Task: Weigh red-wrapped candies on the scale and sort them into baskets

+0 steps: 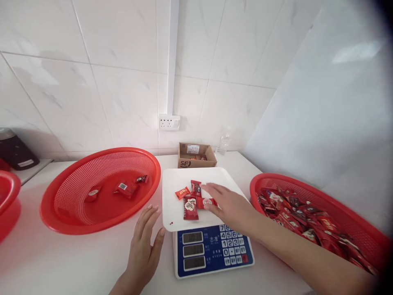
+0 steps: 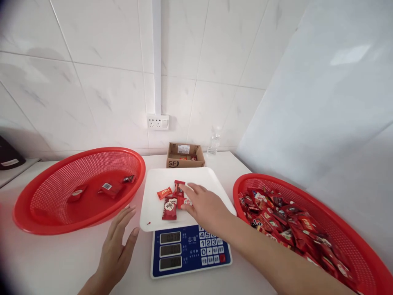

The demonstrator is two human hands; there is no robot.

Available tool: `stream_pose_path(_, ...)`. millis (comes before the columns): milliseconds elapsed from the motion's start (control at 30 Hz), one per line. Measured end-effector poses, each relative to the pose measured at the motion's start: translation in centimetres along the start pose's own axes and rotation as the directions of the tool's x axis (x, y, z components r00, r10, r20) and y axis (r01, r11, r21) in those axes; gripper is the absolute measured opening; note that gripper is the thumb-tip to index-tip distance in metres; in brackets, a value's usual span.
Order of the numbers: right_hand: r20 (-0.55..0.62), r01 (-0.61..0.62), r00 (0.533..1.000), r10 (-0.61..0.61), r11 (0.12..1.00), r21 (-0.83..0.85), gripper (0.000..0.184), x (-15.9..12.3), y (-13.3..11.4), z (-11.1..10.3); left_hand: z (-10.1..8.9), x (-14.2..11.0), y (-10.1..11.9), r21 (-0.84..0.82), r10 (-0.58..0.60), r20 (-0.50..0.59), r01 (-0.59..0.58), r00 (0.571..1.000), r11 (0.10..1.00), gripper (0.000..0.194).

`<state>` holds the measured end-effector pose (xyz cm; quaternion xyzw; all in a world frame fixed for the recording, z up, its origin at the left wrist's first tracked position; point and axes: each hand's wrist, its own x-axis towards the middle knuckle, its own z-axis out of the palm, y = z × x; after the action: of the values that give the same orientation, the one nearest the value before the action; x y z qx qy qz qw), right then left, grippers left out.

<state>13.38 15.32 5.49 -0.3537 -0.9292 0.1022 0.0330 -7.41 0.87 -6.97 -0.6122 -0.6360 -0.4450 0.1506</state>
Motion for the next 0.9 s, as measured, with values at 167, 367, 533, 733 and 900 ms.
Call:
stream_pose_path(167, -0.359, 0.181, 0.918, -0.169, 0.984, 0.000, 0.058, 0.9, -1.9, -1.6, -0.4, 0.3, 0.3, -0.028, -0.002, 0.005, 0.003, 1.000, 1.000, 0.042)
stream_pose_path(367, -0.061, 0.313, 0.947, -0.314, 0.949, -0.017, 0.070, 2.3, -2.2, 1.3, -0.4, 0.3, 0.3, -0.027, 0.000, 0.028, 0.001, 1.000, 1.000, 0.041)
stream_pose_path(533, 0.152, 0.325, 0.933, -0.328, 0.945, 0.044, 0.066, 3.4, -1.1, 3.2, -0.3, 0.1, 0.2, 0.012, -0.006, 0.009, 0.006, 1.000, 1.000, 0.041)
stream_pose_path(733, 0.071, 0.290, 0.951, -0.300, 0.949, 0.120, 0.057, 5.4, 0.6, 3.6, 0.2, -0.4, -0.7, 0.055, -0.007, -0.009, 0.008, 1.000, 0.998, 0.042)
stream_pose_path(900, -0.080, 0.270, 0.962, -0.262, 0.954, 0.128, 0.049, 6.8, 1.5, 3.8, 1.5, -1.3, -1.6, 0.003, -0.085, -0.037, 0.085, 0.996, 0.996, 0.046)
